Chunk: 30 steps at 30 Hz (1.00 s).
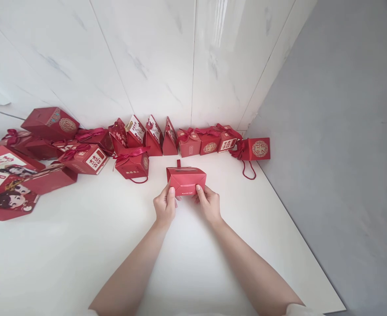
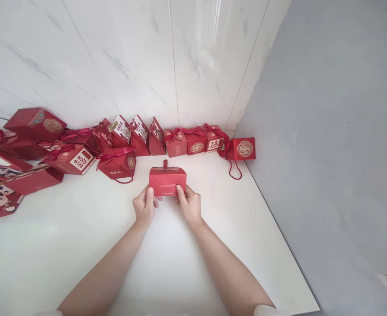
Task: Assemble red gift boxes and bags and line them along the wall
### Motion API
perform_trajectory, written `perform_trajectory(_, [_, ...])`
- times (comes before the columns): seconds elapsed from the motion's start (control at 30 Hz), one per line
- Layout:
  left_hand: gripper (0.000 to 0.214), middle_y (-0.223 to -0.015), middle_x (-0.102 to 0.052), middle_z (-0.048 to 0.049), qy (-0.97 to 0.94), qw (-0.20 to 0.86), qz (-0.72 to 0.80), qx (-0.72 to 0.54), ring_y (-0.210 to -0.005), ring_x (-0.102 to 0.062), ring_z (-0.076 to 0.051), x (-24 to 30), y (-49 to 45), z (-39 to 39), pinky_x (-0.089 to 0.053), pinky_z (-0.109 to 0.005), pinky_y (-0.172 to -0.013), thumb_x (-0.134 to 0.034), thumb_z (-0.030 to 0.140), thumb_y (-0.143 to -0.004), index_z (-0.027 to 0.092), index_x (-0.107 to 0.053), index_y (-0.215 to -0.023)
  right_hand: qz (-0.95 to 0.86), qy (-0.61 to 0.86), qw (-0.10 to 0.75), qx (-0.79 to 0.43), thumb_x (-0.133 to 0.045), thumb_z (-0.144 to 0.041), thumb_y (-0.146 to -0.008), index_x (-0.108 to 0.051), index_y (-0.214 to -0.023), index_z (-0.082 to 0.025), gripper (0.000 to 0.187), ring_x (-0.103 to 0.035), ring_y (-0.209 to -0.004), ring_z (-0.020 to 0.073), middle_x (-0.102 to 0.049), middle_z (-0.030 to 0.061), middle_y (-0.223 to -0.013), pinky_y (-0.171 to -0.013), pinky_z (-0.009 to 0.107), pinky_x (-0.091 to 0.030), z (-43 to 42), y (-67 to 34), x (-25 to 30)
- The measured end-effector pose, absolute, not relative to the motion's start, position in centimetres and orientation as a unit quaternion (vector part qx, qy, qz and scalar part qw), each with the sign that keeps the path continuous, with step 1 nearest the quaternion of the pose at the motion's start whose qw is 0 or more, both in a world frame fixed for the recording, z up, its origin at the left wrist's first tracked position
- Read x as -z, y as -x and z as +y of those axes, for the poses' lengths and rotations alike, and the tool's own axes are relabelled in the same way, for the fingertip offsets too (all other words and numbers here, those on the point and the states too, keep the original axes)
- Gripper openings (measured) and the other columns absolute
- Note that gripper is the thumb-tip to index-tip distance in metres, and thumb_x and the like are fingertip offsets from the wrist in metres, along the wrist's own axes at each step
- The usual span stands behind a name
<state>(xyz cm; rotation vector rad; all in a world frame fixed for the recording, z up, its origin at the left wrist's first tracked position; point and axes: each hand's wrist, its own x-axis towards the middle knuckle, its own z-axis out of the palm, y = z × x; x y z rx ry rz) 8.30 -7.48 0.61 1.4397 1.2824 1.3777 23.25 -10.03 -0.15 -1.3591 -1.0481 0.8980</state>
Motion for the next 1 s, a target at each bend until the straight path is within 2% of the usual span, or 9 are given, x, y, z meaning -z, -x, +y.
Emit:
perform_trajectory(0.13, [0.038,-0.055,-0.064,0.0001,-0.567,0.345,0.53,-0.527,-0.048,-0.059,-0.015,-0.68,-8.44,-7.47,-0.046,-0.025,-0.052,-0.067,0.043,-0.081,0.02,-0.071,-0.111,-0.443,0.581,0.565,-0.383,-0.05,-0.061,-0.09,-0.064,-0.076,-0.021,0.044,-0.059,-0.056,0.0206,-0.067,0.002,-0.063,-0.06,0.032,-0.048,-9.97,-23.26,0.25])
perform_trajectory(0.37, [0.043,-0.057,-0.065,-0.0004,-0.581,0.336,0.544,-0.504,-0.051,-0.062,-0.015,-0.34,-8.38,-7.23,-0.049,-0.025,-0.054,-0.063,0.043,-0.084,0.019,-0.068,-0.12,-0.447,0.585,0.562,-0.378,-0.049,-0.059,-0.09,-0.064,-0.077,-0.021,0.043,-0.059,-0.055,0.0199,-0.066,0.0017,-0.062,-0.06,0.031,-0.047,-9.97,-23.22,0.26])
perform_trajectory(1.0, [0.047,-0.056,-0.064,0.0005,-0.596,0.326,0.54,-0.497,-0.048,-0.06,-0.014,-0.34,-8.39,-7.22,-0.051,-0.024,-0.054,-0.058,0.044,-0.089,0.015,-0.065,-0.124,-0.456,0.584,0.56,-0.372,-0.048,-0.057,-0.092,-0.064,-0.083,-0.02,0.041,-0.061,-0.057,0.0198,-0.066,0.0018,-0.064,-0.06,0.031,-0.05,-10.05,-23.27,0.33])
